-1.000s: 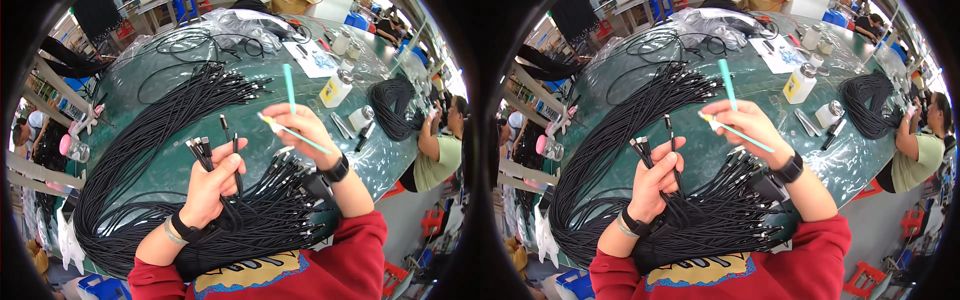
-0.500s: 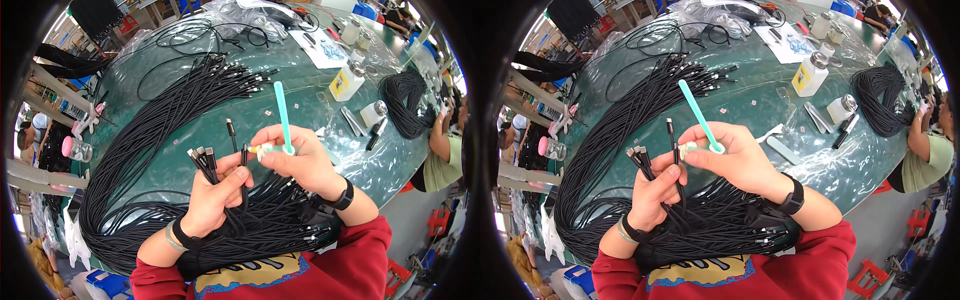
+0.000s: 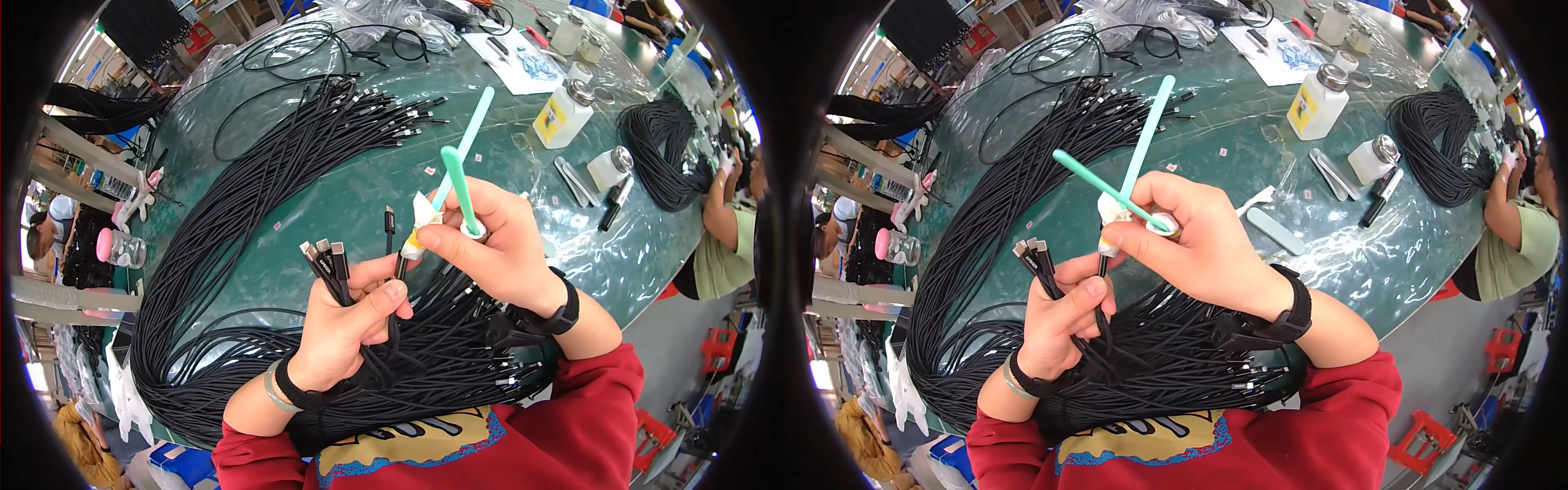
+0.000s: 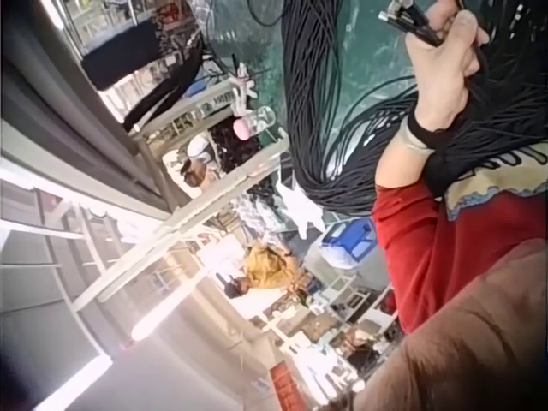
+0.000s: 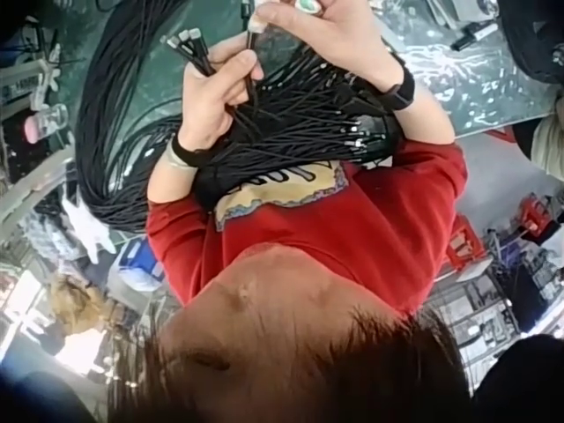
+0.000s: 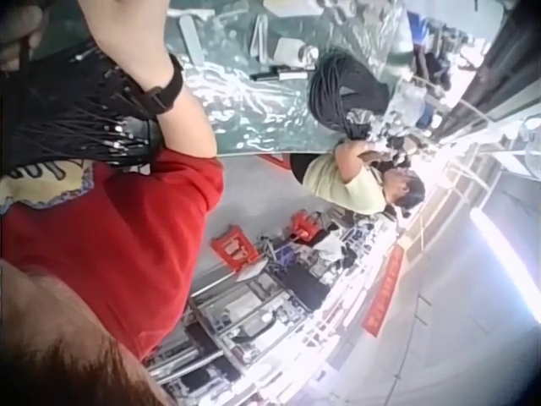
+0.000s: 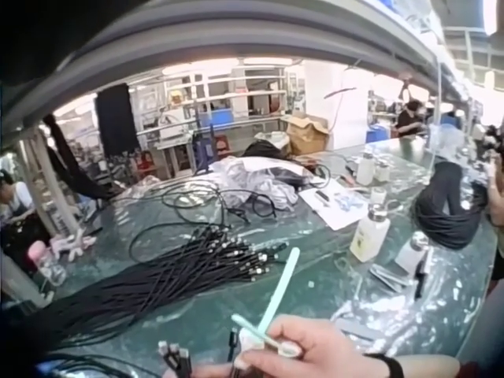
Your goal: The person holds a bundle of cables and wipes the connectors with a cloth-wrapped tool before using a file to rub against the metal ends. They then set the tools down and rearrange the cables on the table.
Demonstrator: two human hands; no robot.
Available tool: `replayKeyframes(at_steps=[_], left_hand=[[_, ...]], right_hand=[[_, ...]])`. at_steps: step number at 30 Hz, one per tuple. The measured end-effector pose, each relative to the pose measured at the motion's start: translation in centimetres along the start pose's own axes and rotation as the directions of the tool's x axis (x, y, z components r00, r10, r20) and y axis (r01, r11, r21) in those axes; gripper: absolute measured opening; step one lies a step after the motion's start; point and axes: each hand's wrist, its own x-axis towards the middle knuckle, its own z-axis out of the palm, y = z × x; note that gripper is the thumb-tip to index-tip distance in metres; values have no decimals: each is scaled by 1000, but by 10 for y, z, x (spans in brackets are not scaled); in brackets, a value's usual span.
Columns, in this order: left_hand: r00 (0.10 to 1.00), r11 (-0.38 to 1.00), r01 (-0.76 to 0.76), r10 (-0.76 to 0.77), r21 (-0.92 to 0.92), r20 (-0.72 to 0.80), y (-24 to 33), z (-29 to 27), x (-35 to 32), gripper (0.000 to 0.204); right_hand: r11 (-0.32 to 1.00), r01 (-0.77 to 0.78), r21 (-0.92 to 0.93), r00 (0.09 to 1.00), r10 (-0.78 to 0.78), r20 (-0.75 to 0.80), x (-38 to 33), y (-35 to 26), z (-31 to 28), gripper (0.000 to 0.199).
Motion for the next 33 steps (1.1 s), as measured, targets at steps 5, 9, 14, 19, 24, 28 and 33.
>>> replayKeyframes(at_steps=[5, 9, 14, 19, 24, 28, 33], left_hand=[[999, 1000, -22, 22, 8, -38, -2, -1, 1, 30], [999, 1000, -17, 18, 8, -39, -1, 1, 2, 30], [996, 998, -2, 8, 65, -90, -4, 5, 4, 28], [995, 996, -88, 89, 34, -45, -7, 5, 3, 25], [995, 996, -82, 81, -20, -57, -7, 3, 5, 24], [995, 996, -79, 76, -36, -72, -7, 7, 5, 24], [993, 993, -90, 84, -74, -79, -7, 6, 6, 25]], right_hand=[[978, 121, -173, 993, -116, 38, 0, 2, 2, 12], [999, 23, -37, 999, -24, -28, 1, 1, 3, 12], [917, 254, -307, 963, -271, -13, -6, 14, 3, 11], [925, 57, -376, 970, -141, -200, 2, -4, -49, 17], [684, -255, -683, 735, -322, -596, -19, -29, -184, 19], [615, -435, -658, 643, -300, -705, -57, -20, -264, 21], [509, -525, -682, 637, -296, -712, -52, -9, -266, 22]])
